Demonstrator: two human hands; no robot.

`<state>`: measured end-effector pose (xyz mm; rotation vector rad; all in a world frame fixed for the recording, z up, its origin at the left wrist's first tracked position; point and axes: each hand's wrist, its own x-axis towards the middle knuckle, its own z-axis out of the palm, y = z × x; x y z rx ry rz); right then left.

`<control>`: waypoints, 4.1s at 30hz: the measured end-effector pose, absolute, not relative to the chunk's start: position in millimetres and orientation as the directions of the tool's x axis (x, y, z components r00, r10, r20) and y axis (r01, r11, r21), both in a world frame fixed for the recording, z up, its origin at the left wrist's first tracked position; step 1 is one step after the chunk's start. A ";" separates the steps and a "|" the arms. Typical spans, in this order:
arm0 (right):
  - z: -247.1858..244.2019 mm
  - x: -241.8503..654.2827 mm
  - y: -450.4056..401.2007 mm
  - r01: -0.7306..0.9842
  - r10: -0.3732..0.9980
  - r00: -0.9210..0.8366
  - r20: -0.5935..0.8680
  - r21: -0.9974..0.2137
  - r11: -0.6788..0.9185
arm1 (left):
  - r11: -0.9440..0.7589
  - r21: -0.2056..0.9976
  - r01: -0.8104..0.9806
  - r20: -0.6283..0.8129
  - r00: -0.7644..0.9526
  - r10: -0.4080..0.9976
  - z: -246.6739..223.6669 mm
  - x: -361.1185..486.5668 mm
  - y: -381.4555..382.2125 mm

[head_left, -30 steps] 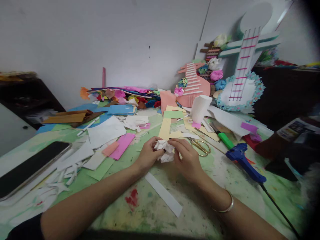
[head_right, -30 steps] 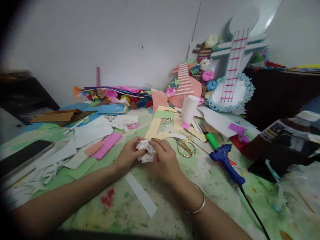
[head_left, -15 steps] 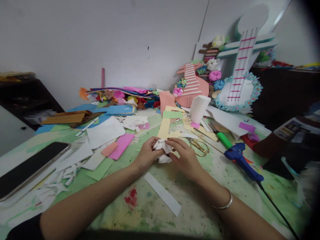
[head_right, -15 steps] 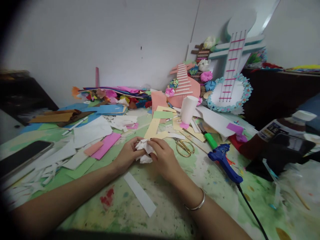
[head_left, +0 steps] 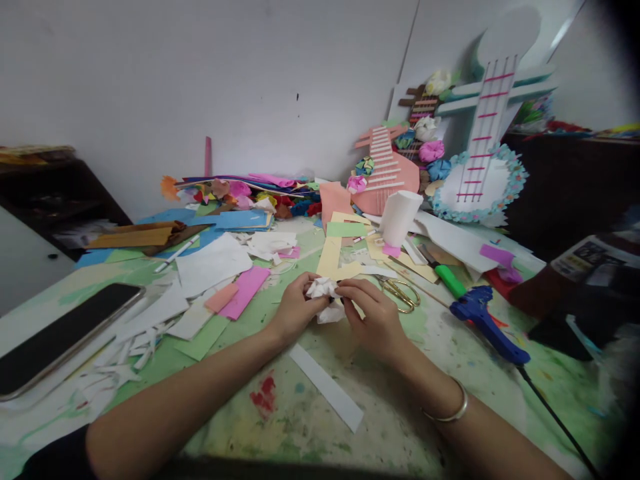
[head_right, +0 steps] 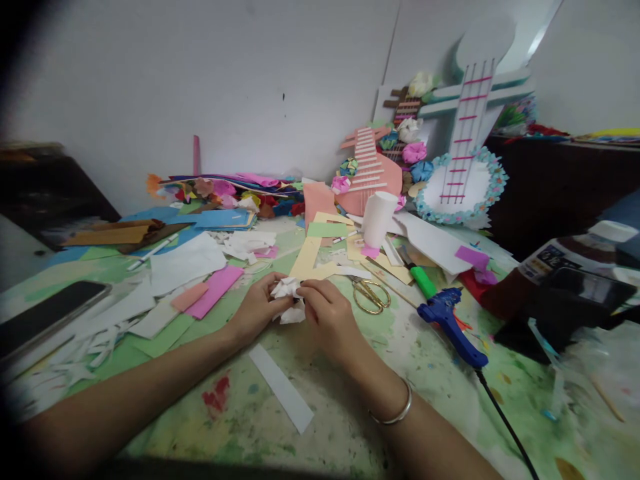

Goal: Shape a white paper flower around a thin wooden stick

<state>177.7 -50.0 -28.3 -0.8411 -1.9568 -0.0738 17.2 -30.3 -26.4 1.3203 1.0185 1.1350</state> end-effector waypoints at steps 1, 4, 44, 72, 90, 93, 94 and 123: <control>-27.4 177.2 -50.6 0.581 0.520 -0.290 0.804 -0.284 0.763 | -0.069 0.997 -0.031 0.074 0.178 0.981 -26.2 17.0 -30.2; -23.2 175.8 -53.0 0.574 0.516 -0.271 0.812 -0.294 0.764 | -0.072 0.997 -0.023 0.075 0.165 0.983 -26.1 15.9 -29.1; -21.0 263.2 26.5 0.978 0.949 0.205 0.239 -0.022 -0.206 | -0.641 0.556 0.528 0.571 0.318 0.757 -25.5 -16.3 -3.4; 0.9 186.9 -36.6 0.642 0.773 -0.478 0.418 -0.435 0.632 | -0.127 0.988 0.088 0.106 0.212 0.972 -10.4 -3.8 -22.8; 1.6 189.1 -36.4 0.574 0.706 -0.542 0.456 -0.413 0.707 | -0.039 0.999 -0.026 0.044 0.237 0.970 -7.5 -1.8 -27.2; 0.1 190.1 -35.9 0.575 0.691 -0.549 0.471 -0.387 0.721 | -0.052 0.999 -0.009 0.052 0.260 0.964 -7.5 -2.5 -27.1; -0.5 190.3 -35.7 0.577 0.689 -0.547 0.475 -0.383 0.722 | -0.065 0.998 -0.003 0.064 0.265 0.962 -7.7 -2.8 -27.0; 4.1 185.9 -38.8 0.498 0.664 -0.547 0.509 -0.440 0.747 | -0.002 0.999 -0.051 0.017 0.286 0.958 -8.4 0.0 -29.7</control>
